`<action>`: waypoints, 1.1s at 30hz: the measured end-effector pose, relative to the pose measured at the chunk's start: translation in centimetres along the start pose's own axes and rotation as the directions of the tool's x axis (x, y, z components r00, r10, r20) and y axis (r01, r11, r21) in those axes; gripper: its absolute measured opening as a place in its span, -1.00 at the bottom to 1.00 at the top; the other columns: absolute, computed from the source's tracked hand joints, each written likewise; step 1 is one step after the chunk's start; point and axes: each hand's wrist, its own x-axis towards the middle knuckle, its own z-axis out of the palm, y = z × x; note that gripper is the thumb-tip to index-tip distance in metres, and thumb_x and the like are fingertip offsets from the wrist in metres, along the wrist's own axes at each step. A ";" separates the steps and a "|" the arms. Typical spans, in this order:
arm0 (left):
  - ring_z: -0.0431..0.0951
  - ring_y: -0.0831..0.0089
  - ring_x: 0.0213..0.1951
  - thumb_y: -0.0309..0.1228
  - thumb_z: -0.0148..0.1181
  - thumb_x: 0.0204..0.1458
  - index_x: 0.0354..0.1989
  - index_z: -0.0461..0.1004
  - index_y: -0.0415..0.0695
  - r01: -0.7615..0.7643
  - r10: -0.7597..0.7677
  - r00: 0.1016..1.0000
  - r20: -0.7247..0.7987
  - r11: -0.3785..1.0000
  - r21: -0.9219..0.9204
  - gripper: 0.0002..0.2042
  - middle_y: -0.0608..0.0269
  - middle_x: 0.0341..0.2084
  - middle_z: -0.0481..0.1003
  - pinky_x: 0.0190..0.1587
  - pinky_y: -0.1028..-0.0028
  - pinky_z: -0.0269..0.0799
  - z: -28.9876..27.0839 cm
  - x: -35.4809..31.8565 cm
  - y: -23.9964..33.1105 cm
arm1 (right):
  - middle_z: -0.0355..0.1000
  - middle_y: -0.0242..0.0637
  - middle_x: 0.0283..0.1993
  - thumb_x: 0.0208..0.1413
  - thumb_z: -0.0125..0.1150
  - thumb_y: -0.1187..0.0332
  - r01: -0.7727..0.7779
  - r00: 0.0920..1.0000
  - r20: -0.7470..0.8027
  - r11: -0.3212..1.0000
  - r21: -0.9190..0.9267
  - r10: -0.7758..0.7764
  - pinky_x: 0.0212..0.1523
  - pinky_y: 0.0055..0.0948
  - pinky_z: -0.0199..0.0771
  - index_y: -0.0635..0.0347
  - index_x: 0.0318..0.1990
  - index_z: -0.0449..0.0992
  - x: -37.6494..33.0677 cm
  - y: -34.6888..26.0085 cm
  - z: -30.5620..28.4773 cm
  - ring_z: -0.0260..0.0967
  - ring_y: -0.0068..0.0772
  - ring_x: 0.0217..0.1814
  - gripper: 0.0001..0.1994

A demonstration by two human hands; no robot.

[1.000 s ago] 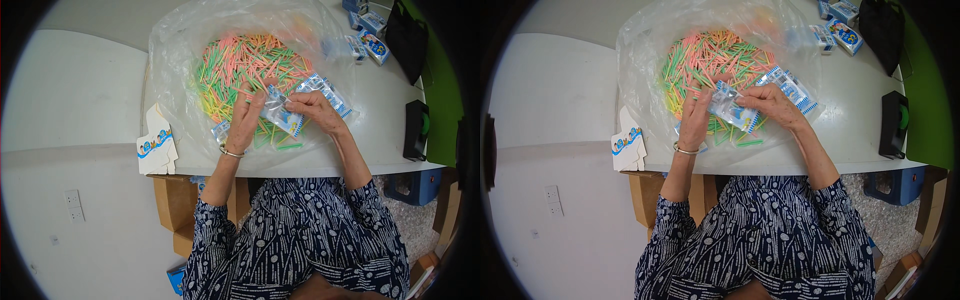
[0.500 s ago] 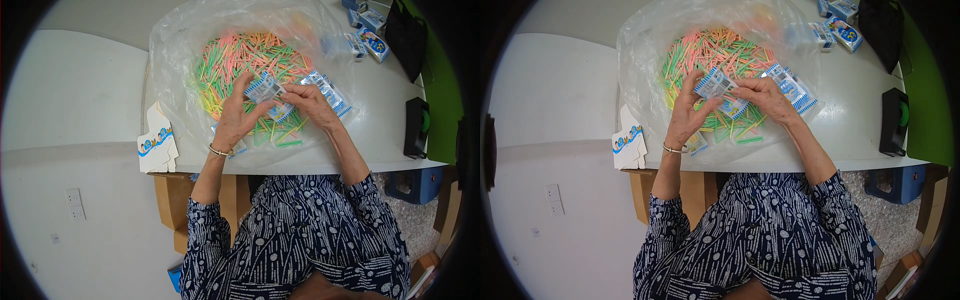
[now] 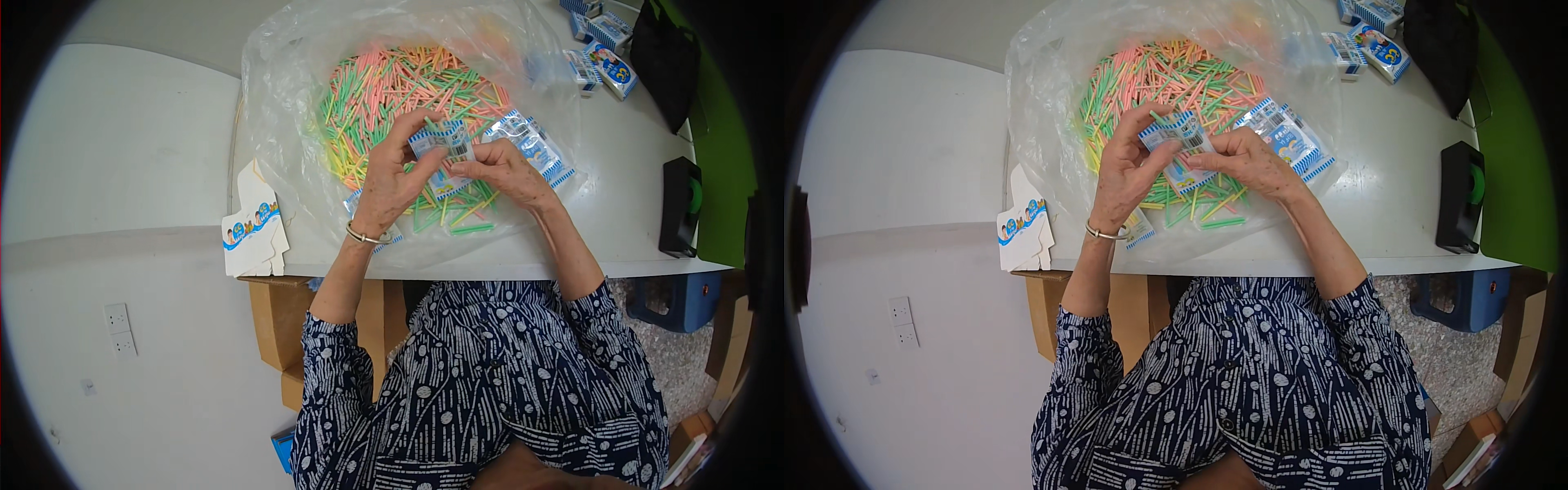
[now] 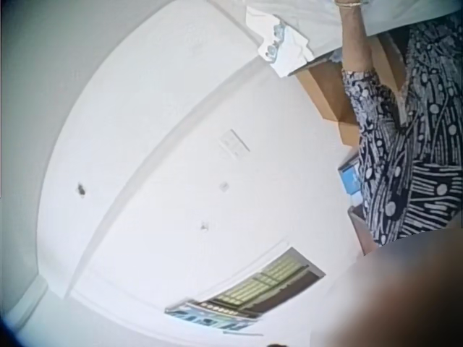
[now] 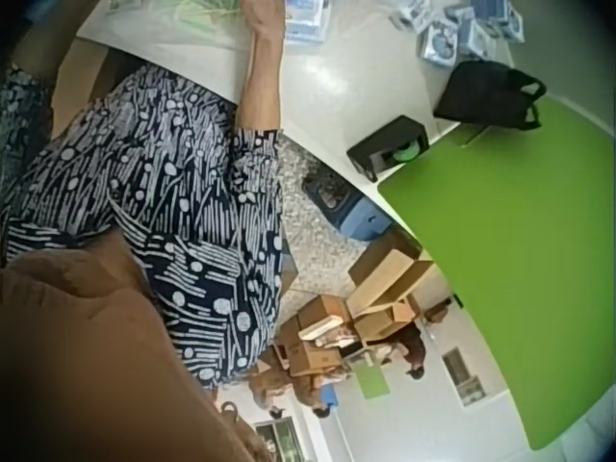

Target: Pack colorful plastic straws into small pouches and then place the filled pouches into a cardboard box.

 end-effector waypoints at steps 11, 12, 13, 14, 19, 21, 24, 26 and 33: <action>0.49 0.51 -0.26 -0.61 0.11 0.04 -0.04 0.37 -0.22 -0.082 0.025 0.987 0.158 0.927 0.366 -0.72 0.25 -0.22 0.44 -0.23 0.55 0.40 -2.6 -1.6 -1.0 | 0.53 -0.42 -0.32 0.08 0.24 0.28 -0.021 0.984 -0.174 0.999 0.037 0.027 -0.28 -0.63 0.37 0.25 -0.20 0.59 0.1 0.4 -2.5 0.39 -0.71 -0.32 -0.77; 0.48 0.40 -0.26 -0.61 0.15 -0.06 -0.14 0.43 -0.24 -0.181 0.079 0.971 0.227 0.861 0.475 -0.74 0.22 -0.24 0.44 -0.20 0.47 0.39 -2.8 -2.4 -1.7 | 0.53 -0.42 -0.32 0.09 0.23 0.26 -0.016 0.987 -0.159 0.999 0.044 0.023 -0.27 -0.62 0.37 0.25 -0.18 0.58 0.1 0.1 -2.5 0.39 -0.69 -0.32 -0.75; 0.48 0.40 -0.26 -0.61 0.15 -0.06 -0.14 0.43 -0.24 -0.178 0.077 0.971 0.226 0.861 0.476 -0.74 0.22 -0.24 0.44 -0.20 0.47 0.39 -2.7 -3.1 -2.1 | 0.53 -0.42 -0.32 0.09 0.23 0.26 -0.017 0.987 -0.156 0.999 0.045 0.024 -0.27 -0.62 0.37 0.25 -0.18 0.58 0.1 0.0 -2.4 0.39 -0.69 -0.32 -0.75; 0.46 0.34 -0.23 -0.60 0.15 -0.12 -0.16 0.43 -0.23 -0.320 0.123 0.934 0.335 0.701 0.637 -0.72 0.20 -0.23 0.43 -0.18 0.42 0.37 -2.4 -3.7 -2.5 | 0.53 -0.42 -0.33 0.10 0.23 0.24 -0.030 0.988 -0.153 0.999 0.044 0.036 -0.29 -0.63 0.36 0.24 -0.18 0.58 0.1 -0.1 -2.4 0.38 -0.70 -0.34 -0.75; 0.38 0.25 -0.12 -0.50 0.06 -0.14 -0.24 0.43 -0.17 -0.536 0.217 0.844 0.490 0.334 0.775 -0.77 0.13 -0.14 0.38 -0.10 0.34 0.30 -1.1 -4.4 -3.1 | 0.51 -0.48 -0.38 0.12 0.21 0.19 -0.032 0.989 -0.139 0.996 0.082 0.043 -0.37 -0.67 0.30 0.20 -0.20 0.59 -0.2 -0.1 -1.9 0.32 -0.77 -0.40 -0.74; 0.37 0.26 -0.11 -0.50 0.05 -0.14 -0.24 0.43 -0.17 -0.549 0.184 0.835 0.518 0.330 0.768 -0.77 0.14 -0.14 0.38 -0.09 0.35 0.29 -0.9 -4.0 -3.0 | 0.50 -0.51 -0.40 0.13 0.20 0.16 -0.050 0.994 -0.087 0.992 0.116 0.060 -0.43 -0.70 0.24 0.17 -0.22 0.60 -0.2 -0.9 -1.2 0.30 -0.81 -0.41 -0.73; 0.38 0.27 -0.12 -0.50 0.07 -0.15 -0.22 0.45 -0.16 -0.588 0.170 0.807 0.566 0.327 0.740 -0.75 0.15 -0.15 0.39 -0.10 0.35 0.30 -0.9 -3.6 -3.2 | 0.50 -0.51 -0.40 0.12 0.20 0.12 -0.047 0.996 -0.073 0.993 0.110 0.055 -0.45 -0.71 0.24 0.15 -0.22 0.60 0.0 -0.3 -1.5 0.34 -0.79 -0.42 -0.71; 0.40 0.27 -0.14 -0.51 0.08 -0.17 -0.21 0.45 -0.15 -0.612 0.181 0.788 0.588 0.323 0.722 -0.73 0.16 -0.17 0.40 -0.12 0.35 0.32 -1.2 -3.4 -3.6 | 0.50 -0.49 -0.39 0.12 0.20 0.12 -0.064 0.995 -0.069 0.994 0.090 0.070 -0.45 -0.70 0.30 0.17 -0.21 0.59 0.1 -0.2 -1.5 0.36 -0.77 -0.41 -0.70; 0.50 0.37 -0.43 -0.61 0.16 -0.04 -0.05 0.42 -0.20 -0.232 0.249 0.968 0.044 0.805 0.547 -0.68 0.19 -0.47 0.49 -0.34 0.45 0.42 -2.8 -1.5 -2.5 | 0.52 -0.38 -0.30 0.14 0.17 0.13 -0.140 0.989 -0.030 0.988 0.062 0.142 -0.43 -0.64 0.50 0.24 -0.19 0.58 0.4 0.6 -1.9 0.43 -0.67 -0.36 -0.68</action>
